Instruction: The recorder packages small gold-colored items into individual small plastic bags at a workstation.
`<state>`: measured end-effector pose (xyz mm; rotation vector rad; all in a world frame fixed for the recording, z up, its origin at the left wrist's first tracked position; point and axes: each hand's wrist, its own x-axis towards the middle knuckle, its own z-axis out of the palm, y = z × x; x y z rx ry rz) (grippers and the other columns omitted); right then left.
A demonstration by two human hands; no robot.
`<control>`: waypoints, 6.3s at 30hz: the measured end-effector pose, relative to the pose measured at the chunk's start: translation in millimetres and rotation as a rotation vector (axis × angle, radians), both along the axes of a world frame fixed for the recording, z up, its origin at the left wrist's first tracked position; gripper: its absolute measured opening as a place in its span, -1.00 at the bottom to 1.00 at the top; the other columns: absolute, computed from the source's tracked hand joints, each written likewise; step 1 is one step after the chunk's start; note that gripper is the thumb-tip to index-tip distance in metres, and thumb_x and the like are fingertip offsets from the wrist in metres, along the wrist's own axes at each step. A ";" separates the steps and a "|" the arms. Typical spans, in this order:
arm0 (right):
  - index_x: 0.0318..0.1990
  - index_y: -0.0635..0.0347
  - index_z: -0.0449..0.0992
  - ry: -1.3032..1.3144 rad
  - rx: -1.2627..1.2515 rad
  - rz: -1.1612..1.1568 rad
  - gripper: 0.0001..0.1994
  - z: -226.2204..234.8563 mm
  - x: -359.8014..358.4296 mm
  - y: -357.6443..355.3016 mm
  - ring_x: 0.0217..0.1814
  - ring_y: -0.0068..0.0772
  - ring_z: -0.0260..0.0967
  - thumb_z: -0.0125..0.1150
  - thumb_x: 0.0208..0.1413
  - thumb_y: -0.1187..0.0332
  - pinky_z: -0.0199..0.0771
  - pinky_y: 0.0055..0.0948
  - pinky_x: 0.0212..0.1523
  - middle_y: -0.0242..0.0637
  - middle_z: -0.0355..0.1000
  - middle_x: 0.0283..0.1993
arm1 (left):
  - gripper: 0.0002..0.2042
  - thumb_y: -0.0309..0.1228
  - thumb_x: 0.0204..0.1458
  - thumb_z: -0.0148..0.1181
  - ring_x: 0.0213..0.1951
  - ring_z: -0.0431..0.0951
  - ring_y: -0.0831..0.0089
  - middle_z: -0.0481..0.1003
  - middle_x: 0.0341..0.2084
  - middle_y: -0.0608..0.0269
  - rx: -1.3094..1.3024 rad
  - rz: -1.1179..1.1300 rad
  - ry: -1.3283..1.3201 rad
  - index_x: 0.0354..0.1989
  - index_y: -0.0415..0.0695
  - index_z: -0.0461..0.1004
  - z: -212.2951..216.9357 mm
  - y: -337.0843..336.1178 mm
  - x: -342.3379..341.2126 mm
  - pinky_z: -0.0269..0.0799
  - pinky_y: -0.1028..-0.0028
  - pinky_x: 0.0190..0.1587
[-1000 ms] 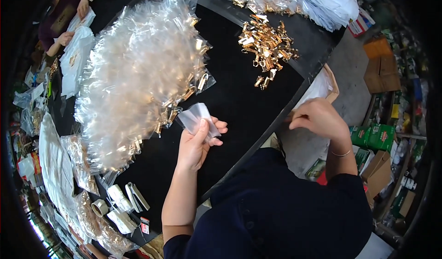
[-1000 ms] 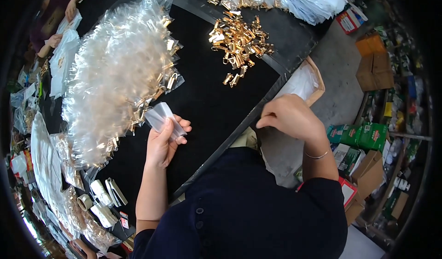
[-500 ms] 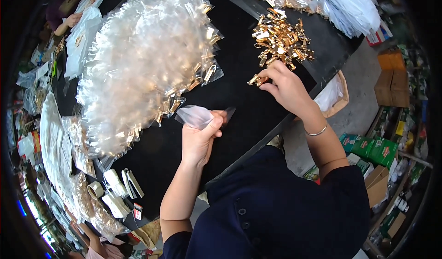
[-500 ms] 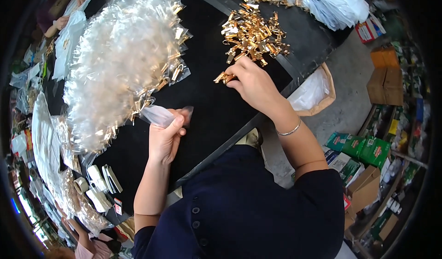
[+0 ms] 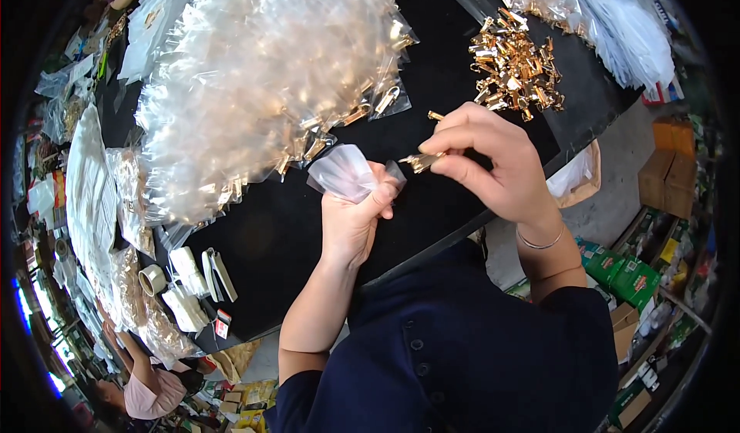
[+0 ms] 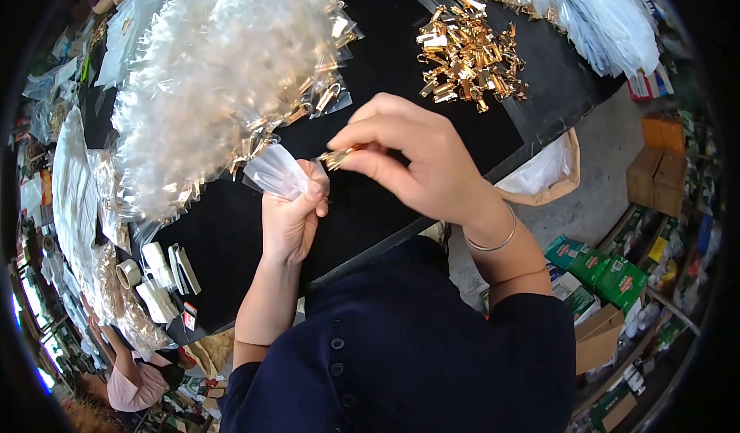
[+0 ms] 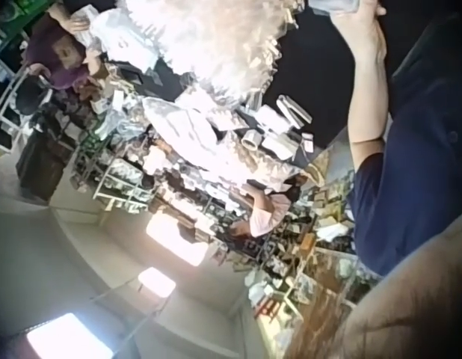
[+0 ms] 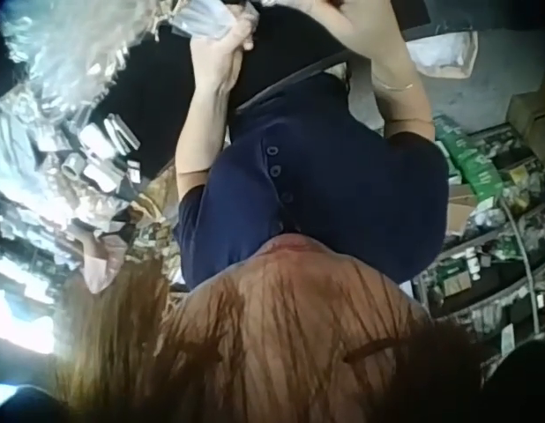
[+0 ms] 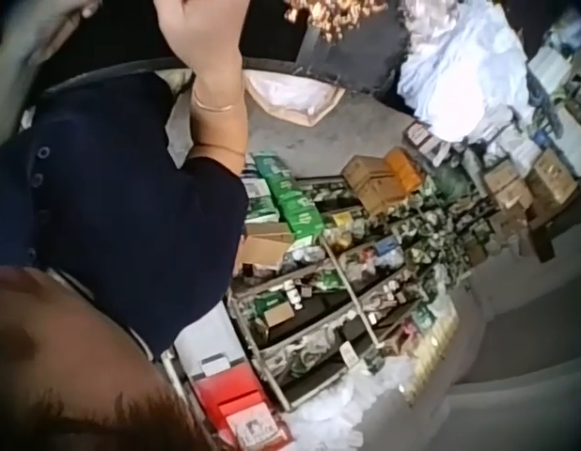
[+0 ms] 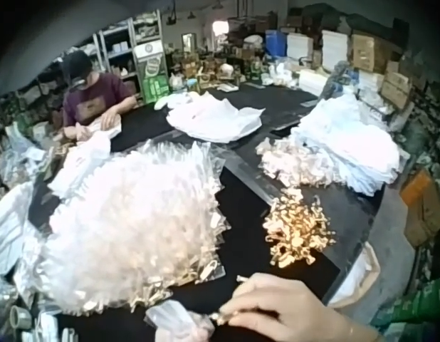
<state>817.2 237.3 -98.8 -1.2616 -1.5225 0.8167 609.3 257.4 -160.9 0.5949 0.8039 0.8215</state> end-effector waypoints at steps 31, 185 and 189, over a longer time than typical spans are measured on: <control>-0.27 0.30 0.56 -0.107 -0.025 0.140 -0.89 -8.1 -39.7 14.7 -0.55 -0.62 0.23 0.29 0.01 0.61 0.22 -0.63 -0.54 -0.29 0.48 -0.32 | -0.78 -0.53 -0.02 0.38 -0.27 0.61 0.48 0.58 -0.31 0.25 0.084 0.061 0.059 -0.19 -0.26 0.53 6.5 -3.6 -6.8 0.53 0.60 -0.37; -0.41 0.32 0.54 -0.609 -0.228 -0.226 -0.85 -67.0 138.0 124.6 -0.46 -0.35 0.44 0.23 -0.04 0.39 0.45 -0.39 -0.36 -0.22 0.49 -0.48 | -0.69 -0.22 0.32 -0.03 -0.20 0.58 0.42 0.55 -0.23 0.13 -0.002 -0.018 0.125 -0.06 -0.26 0.42 2.3 11.0 18.1 0.54 0.46 -0.25; -0.38 0.18 0.56 -0.667 -0.265 -0.092 -0.84 -62.0 122.1 114.8 -0.18 -0.16 0.43 0.21 -0.05 0.29 0.43 -0.27 -0.10 -0.23 0.49 -0.36 | -0.69 -0.22 0.32 -0.03 -0.20 0.58 0.42 0.55 -0.23 0.14 -0.004 -0.009 0.128 -0.06 -0.26 0.42 2.9 11.3 17.9 0.54 0.46 -0.25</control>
